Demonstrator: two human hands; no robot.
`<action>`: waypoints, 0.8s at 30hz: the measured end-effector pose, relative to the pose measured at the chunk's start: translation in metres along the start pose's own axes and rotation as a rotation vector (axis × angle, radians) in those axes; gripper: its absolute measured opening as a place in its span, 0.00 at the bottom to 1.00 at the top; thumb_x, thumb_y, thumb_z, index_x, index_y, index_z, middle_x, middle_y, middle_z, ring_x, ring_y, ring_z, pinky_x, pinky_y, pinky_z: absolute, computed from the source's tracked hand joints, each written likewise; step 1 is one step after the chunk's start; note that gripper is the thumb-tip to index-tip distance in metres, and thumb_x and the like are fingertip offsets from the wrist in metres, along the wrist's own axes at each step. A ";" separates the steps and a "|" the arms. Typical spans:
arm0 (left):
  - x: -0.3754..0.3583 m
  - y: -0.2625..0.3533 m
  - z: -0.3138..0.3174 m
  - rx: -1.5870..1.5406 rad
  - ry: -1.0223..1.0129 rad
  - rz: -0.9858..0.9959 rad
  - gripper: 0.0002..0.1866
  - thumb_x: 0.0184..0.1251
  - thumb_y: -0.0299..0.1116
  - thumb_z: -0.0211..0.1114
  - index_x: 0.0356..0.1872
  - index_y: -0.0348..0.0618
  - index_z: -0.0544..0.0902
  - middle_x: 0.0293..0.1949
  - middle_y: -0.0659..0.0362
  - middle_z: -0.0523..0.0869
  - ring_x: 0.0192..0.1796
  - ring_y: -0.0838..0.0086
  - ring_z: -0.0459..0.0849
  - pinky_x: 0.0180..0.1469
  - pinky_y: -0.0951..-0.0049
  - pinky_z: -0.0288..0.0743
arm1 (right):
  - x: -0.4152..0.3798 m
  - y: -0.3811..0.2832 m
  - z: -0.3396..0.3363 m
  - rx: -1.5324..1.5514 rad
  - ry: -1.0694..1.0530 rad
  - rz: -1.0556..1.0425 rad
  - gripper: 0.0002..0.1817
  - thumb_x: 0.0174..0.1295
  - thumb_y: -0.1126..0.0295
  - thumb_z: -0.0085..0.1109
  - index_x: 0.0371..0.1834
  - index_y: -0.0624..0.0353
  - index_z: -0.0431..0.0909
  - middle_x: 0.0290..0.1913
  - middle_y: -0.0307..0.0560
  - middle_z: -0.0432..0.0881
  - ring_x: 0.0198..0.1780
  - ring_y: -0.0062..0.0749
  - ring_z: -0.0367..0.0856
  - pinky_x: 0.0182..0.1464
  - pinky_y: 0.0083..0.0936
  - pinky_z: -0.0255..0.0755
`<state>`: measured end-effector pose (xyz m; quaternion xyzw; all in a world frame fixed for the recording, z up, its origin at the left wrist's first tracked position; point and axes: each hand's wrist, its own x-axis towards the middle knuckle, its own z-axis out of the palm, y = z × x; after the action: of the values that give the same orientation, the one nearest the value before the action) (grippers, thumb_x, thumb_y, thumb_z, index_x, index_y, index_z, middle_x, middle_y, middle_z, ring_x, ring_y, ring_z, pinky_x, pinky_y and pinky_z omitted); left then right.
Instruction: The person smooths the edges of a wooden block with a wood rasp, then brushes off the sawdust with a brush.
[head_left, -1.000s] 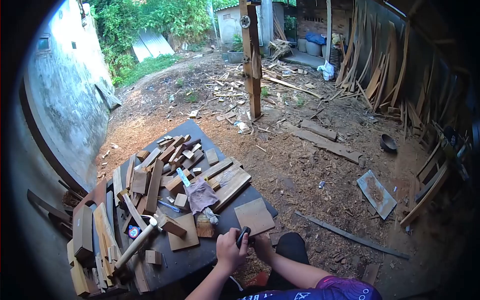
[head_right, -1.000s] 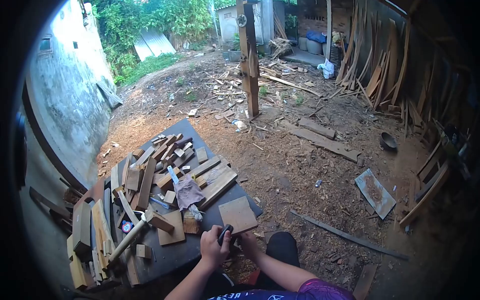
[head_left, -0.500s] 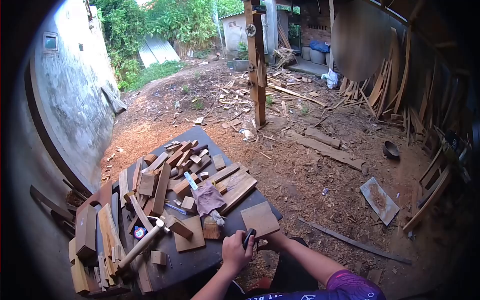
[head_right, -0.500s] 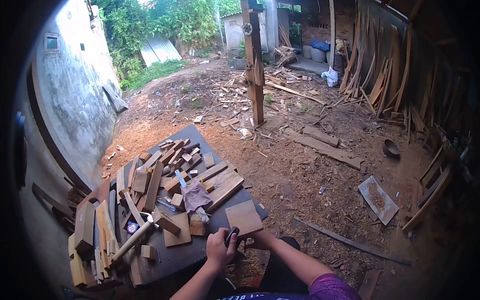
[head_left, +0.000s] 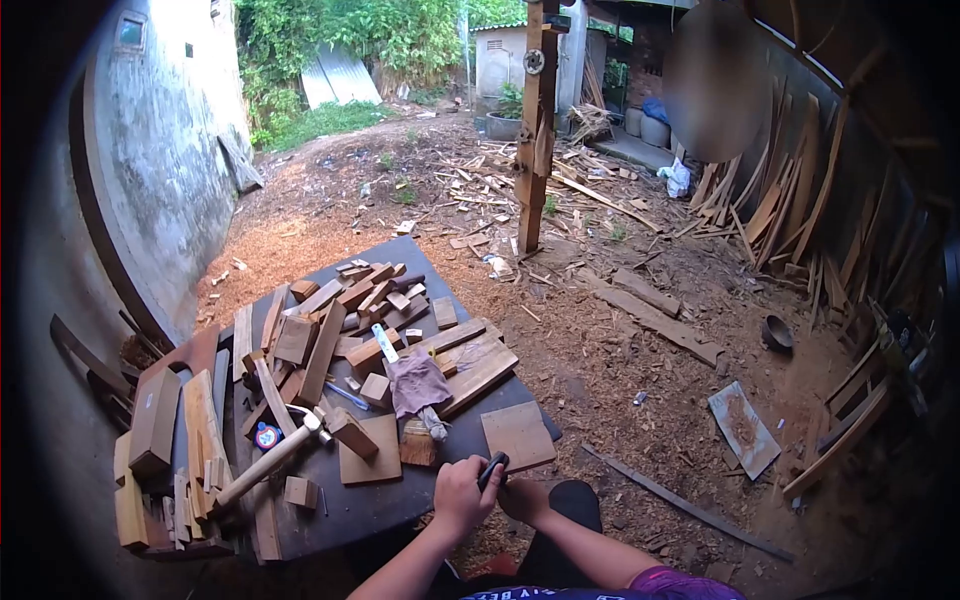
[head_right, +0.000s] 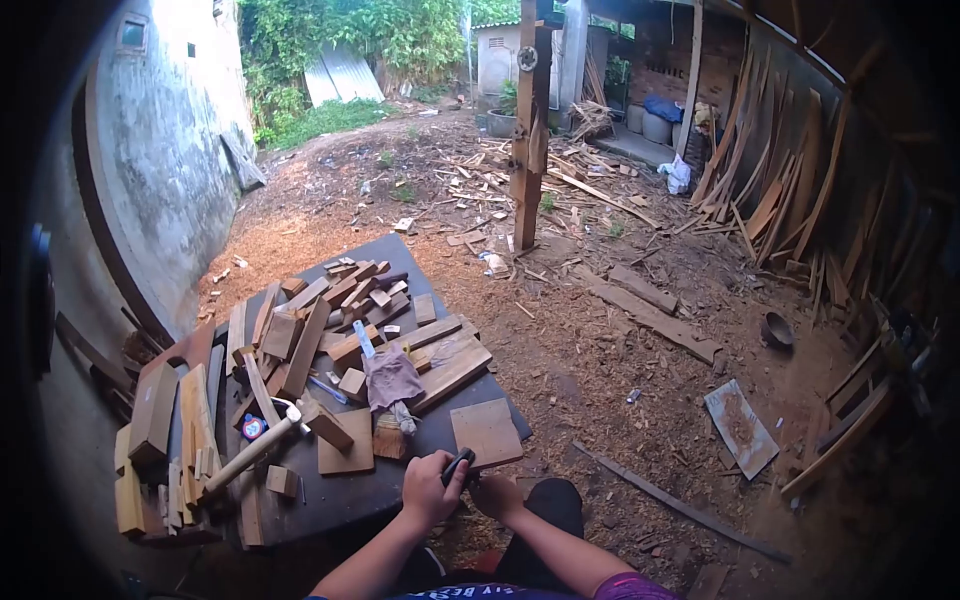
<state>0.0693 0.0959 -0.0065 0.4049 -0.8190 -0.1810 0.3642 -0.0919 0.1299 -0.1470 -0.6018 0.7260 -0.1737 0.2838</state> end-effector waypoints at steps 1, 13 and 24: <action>0.000 0.000 0.000 0.015 -0.001 0.009 0.15 0.75 0.44 0.68 0.31 0.46 0.81 0.28 0.53 0.84 0.32 0.54 0.81 0.39 0.56 0.67 | 0.009 0.010 0.009 0.087 -0.035 -0.015 0.30 0.75 0.42 0.50 0.38 0.58 0.91 0.40 0.64 0.90 0.44 0.61 0.90 0.47 0.55 0.81; -0.002 -0.002 0.001 0.114 0.017 0.119 0.17 0.74 0.45 0.66 0.28 0.46 0.78 0.25 0.55 0.79 0.32 0.58 0.80 0.38 0.57 0.67 | 0.014 0.023 0.069 0.656 -0.174 -0.583 0.16 0.77 0.67 0.60 0.64 0.57 0.73 0.58 0.43 0.80 0.58 0.34 0.81 0.59 0.37 0.79; -0.002 -0.003 -0.002 0.043 0.012 0.127 0.15 0.75 0.42 0.65 0.29 0.46 0.78 0.26 0.55 0.79 0.33 0.57 0.79 0.40 0.57 0.67 | 0.042 0.060 -0.017 0.477 -0.109 -0.248 0.17 0.64 0.62 0.73 0.50 0.61 0.83 0.47 0.45 0.88 0.46 0.31 0.87 0.48 0.34 0.80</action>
<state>0.0733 0.0956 -0.0075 0.3609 -0.8445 -0.1376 0.3709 -0.1533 0.1008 -0.1782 -0.6105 0.5692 -0.3408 0.4327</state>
